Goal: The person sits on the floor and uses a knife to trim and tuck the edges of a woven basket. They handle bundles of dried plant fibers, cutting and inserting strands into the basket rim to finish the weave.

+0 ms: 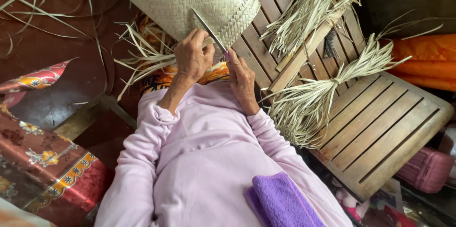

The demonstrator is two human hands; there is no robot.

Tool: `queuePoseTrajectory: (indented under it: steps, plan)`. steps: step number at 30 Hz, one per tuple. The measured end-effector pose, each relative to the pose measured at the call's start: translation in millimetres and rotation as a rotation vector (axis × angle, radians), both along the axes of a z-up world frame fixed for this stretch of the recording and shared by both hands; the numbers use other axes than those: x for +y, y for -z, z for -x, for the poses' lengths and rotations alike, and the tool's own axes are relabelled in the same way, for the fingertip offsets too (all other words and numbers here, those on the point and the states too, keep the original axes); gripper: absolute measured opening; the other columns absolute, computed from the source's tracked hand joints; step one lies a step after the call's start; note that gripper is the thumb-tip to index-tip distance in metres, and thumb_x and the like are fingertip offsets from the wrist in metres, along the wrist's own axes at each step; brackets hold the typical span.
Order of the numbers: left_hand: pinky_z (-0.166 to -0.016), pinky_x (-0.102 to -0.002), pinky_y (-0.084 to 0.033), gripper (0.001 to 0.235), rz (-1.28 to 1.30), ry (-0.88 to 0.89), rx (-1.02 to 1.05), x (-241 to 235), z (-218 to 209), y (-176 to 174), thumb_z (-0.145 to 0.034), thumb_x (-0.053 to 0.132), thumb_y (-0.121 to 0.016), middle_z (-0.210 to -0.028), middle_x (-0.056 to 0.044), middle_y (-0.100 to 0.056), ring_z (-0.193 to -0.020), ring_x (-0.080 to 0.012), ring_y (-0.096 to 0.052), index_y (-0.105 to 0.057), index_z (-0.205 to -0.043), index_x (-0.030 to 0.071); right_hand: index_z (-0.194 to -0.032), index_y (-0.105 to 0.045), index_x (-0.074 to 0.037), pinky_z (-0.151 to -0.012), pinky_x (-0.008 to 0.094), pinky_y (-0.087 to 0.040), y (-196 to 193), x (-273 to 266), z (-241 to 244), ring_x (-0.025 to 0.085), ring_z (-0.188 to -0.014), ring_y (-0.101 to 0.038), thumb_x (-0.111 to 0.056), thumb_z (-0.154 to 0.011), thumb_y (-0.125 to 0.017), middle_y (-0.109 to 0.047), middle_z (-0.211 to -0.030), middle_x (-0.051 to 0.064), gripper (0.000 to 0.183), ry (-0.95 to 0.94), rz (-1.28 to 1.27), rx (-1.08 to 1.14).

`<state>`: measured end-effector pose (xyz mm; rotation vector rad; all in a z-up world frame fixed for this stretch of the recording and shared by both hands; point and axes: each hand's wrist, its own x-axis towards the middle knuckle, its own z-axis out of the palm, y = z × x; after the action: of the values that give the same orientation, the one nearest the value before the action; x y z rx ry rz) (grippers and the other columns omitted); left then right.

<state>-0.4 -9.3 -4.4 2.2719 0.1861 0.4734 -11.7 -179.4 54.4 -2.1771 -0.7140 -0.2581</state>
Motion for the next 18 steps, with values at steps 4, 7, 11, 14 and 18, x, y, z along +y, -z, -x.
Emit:
queuePoseTrajectory:
  steps: [4,7,11,14,18]
  plan:
    - [-0.060,-0.044,-0.058,0.016,-0.013,-0.025,-0.044,0.8,0.8,2.5,-0.079,0.019,-0.070,-0.080,-0.002,-0.061,-0.072,-0.0321,-0.072,-0.063,-0.093,0.019,-0.145,-0.060,-0.011,-0.061,0.037,-0.054,13.9,-1.0,-3.3,0.034,-0.069,-0.068,-0.004,-0.102,-0.060,-0.064,-0.084,0.014,0.043,-0.027,-0.039,0.023]
    - [-0.059,-0.044,-0.058,0.015,-0.003,-0.054,-0.062,2.0,1.7,8.3,-0.080,0.017,-0.069,-0.081,-0.002,-0.061,-0.071,-0.0335,-0.071,-0.063,-0.094,0.019,-0.144,-0.060,-0.010,-0.060,0.038,-0.054,22.6,0.6,-6.0,0.035,-0.068,-0.067,-0.003,-0.101,-0.061,-0.063,-0.083,0.015,0.044,-0.036,-0.031,0.014]
    - [-0.059,-0.043,-0.058,0.017,0.006,-0.069,-0.083,0.4,3.7,16.2,-0.079,0.016,-0.069,-0.082,-0.002,-0.061,-0.072,-0.0328,-0.071,-0.064,-0.095,0.020,-0.145,-0.060,-0.010,-0.061,0.036,-0.055,27.5,0.5,-9.7,0.033,-0.068,-0.067,-0.004,-0.102,-0.061,-0.063,-0.084,0.013,0.044,-0.054,-0.019,0.016]
    - [-0.060,-0.041,-0.058,0.018,0.019,-0.074,-0.108,1.4,5.0,18.8,-0.079,0.014,-0.070,-0.081,0.000,-0.060,-0.071,-0.0323,-0.071,-0.064,-0.095,0.020,-0.146,-0.059,-0.011,-0.062,0.037,-0.055,24.7,5.0,-12.4,0.033,-0.069,-0.067,-0.003,-0.101,-0.061,-0.063,-0.084,0.013,0.045,-0.069,-0.019,0.026]
    - [-0.059,-0.040,-0.058,0.017,0.034,-0.063,-0.127,1.7,5.6,21.1,-0.081,0.012,-0.069,-0.082,0.000,-0.060,-0.071,-0.0318,-0.071,-0.063,-0.095,0.020,-0.146,-0.059,-0.011,-0.063,0.037,-0.055,22.2,9.8,-14.3,0.033,-0.070,-0.068,-0.003,-0.100,-0.063,-0.064,-0.084,0.013,0.047,-0.085,-0.024,0.042]
